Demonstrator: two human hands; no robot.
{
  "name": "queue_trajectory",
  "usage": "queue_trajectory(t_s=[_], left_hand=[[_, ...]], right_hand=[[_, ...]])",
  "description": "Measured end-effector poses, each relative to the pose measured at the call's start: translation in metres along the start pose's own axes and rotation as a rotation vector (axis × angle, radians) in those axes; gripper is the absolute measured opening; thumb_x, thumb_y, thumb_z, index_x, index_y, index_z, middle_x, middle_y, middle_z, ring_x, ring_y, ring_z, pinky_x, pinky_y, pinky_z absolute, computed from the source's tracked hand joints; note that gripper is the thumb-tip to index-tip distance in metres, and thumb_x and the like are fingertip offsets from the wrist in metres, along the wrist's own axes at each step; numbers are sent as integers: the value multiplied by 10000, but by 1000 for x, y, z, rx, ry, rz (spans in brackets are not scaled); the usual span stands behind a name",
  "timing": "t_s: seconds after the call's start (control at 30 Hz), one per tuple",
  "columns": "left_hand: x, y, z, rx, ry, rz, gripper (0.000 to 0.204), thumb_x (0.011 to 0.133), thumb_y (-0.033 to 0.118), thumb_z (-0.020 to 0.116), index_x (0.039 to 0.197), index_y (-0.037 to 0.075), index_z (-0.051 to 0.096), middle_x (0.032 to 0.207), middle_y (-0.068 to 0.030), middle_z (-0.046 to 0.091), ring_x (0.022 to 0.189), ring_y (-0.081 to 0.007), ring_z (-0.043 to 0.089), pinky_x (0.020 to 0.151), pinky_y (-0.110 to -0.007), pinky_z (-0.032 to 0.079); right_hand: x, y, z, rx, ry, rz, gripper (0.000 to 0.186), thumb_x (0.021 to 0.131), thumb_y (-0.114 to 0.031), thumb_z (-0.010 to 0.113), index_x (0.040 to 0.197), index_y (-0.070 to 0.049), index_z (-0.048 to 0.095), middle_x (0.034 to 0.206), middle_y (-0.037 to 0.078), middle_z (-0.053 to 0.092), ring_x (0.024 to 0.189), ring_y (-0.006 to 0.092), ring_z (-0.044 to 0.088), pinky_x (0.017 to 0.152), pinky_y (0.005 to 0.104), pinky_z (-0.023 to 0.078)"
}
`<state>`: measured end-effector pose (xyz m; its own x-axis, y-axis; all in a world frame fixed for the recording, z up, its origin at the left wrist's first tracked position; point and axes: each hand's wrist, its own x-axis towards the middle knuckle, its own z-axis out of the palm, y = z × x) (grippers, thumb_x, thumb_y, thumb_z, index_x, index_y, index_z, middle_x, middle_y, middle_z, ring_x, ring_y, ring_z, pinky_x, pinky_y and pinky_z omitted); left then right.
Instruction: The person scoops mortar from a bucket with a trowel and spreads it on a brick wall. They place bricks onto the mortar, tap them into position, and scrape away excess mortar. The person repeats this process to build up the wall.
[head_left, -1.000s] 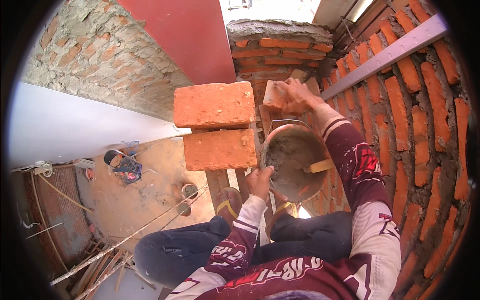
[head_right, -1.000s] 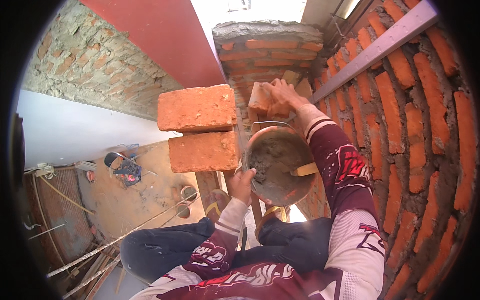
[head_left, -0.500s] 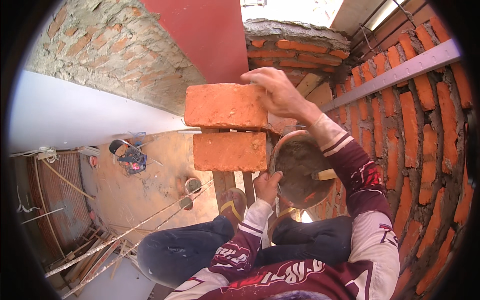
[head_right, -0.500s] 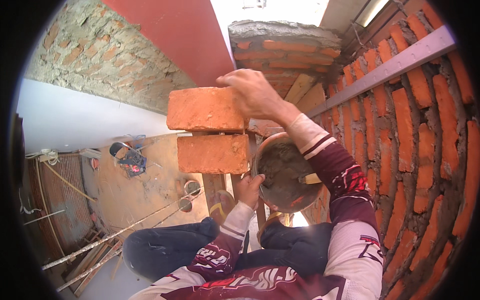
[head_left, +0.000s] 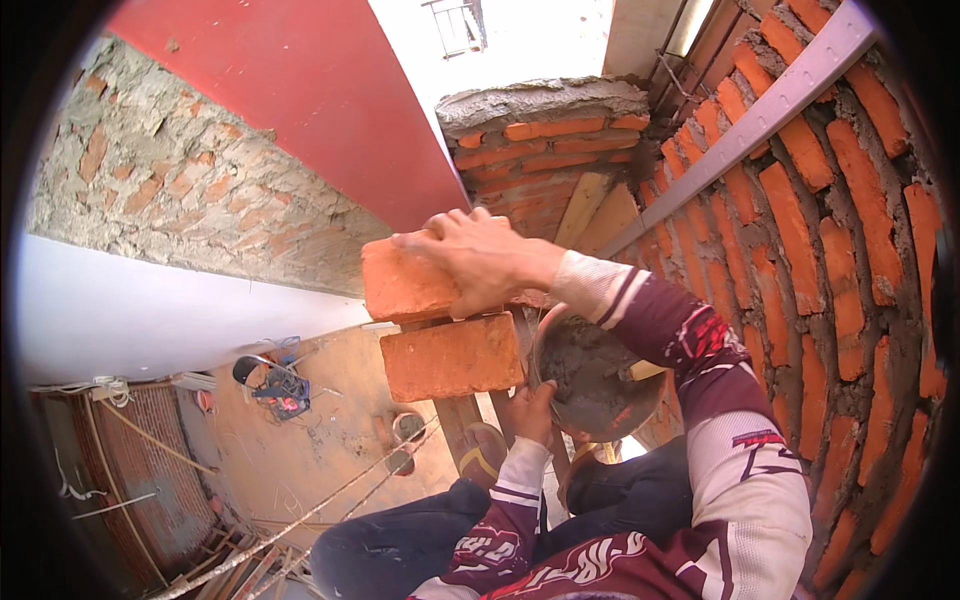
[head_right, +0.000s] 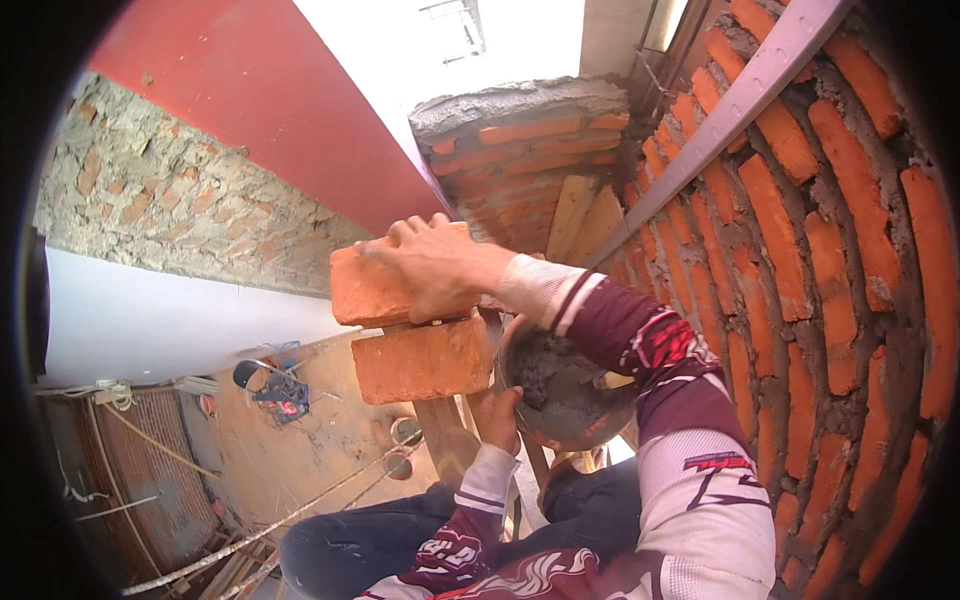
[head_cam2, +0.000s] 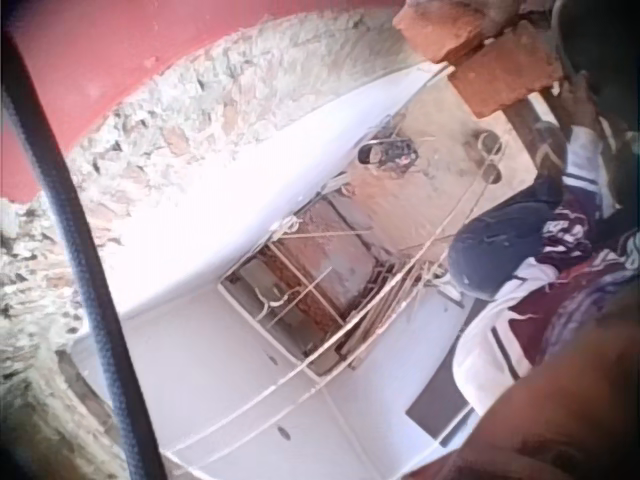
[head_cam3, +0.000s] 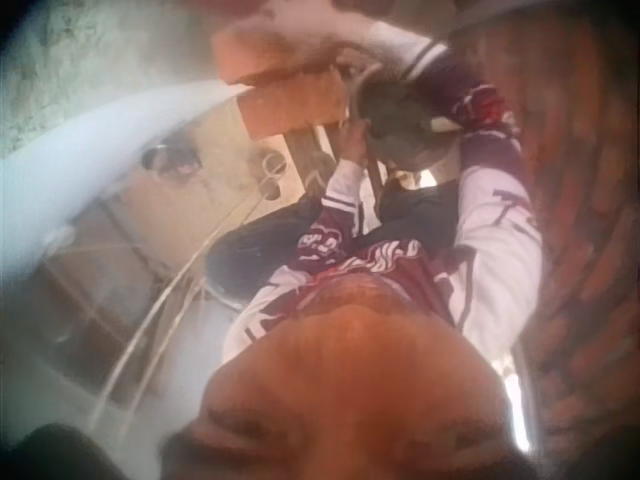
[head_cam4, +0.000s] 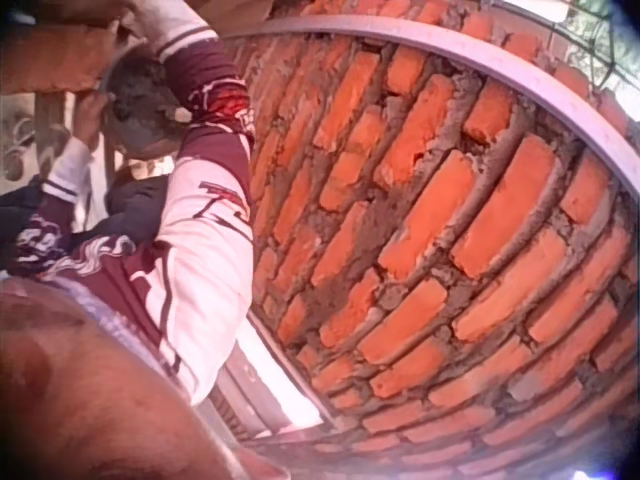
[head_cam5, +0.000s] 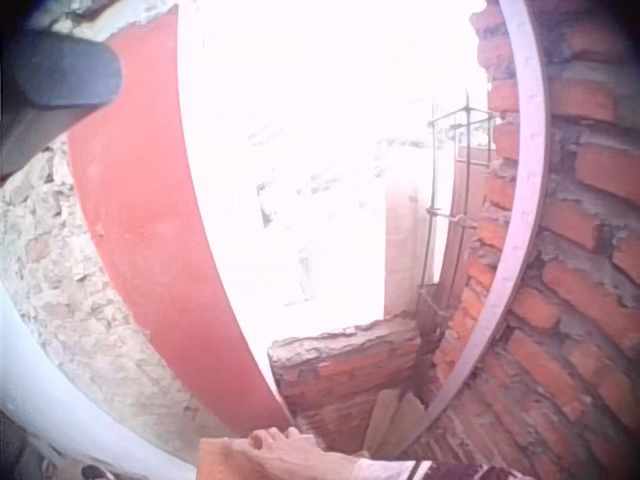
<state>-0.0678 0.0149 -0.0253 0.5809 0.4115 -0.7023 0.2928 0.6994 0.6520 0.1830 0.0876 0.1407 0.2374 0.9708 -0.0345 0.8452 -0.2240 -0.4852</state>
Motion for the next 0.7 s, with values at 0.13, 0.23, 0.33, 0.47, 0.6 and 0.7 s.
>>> queue_trajectory(t_s=[0.13,0.23,0.33,0.47,0.6,0.7], left_hand=[[4,-8,-7,77,19,-43,291,918,94,668,1178,-36,670,1071,-64,708,961,-173,659,907,-321,509],[6,-13,-10,33,-36,-35,278,929,97,659,1177,-28,668,1066,-58,706,956,-164,656,904,-313,509],[7,-17,-11,2,-76,-3,299,932,95,652,1207,-23,656,1077,-52,703,961,-161,654,905,-314,510],[10,-22,-16,74,-45,-8,342,933,89,640,1256,-22,634,1105,-51,701,983,-163,654,917,-319,509],[15,-29,-27,85,-96,54,382,934,88,630,1297,-30,619,1148,-66,699,1025,-174,658,953,-321,504],[16,-34,-30,195,-76,179,385,918,52,637,1293,-36,618,1169,-69,698,1036,-179,663,965,-323,505]], right_hand=[[-37,52,-42,75,19,187,1129,604,-326,841,1590,-105,338,1396,280,492,1277,412,492,1088,562,427],[-57,101,-78,86,148,373,1101,603,-264,825,1583,-96,352,1395,266,488,1284,416,482,1112,579,439],[-52,148,-114,126,150,502,1063,581,-235,801,1562,-116,408,1404,257,479,1305,430,468,1128,567,431],[-28,184,-130,-177,214,486,908,646,-320,804,1505,-248,519,1488,155,500,1396,408,414,1197,498,331],[10,200,-127,-90,245,420,924,561,-197,734,1464,-249,546,1440,130,530,1405,343,415,1230,485,212],[33,207,-130,-59,200,372,885,564,-144,719,1431,-234,567,1401,147,558,1346,356,487,1145,487,380]])
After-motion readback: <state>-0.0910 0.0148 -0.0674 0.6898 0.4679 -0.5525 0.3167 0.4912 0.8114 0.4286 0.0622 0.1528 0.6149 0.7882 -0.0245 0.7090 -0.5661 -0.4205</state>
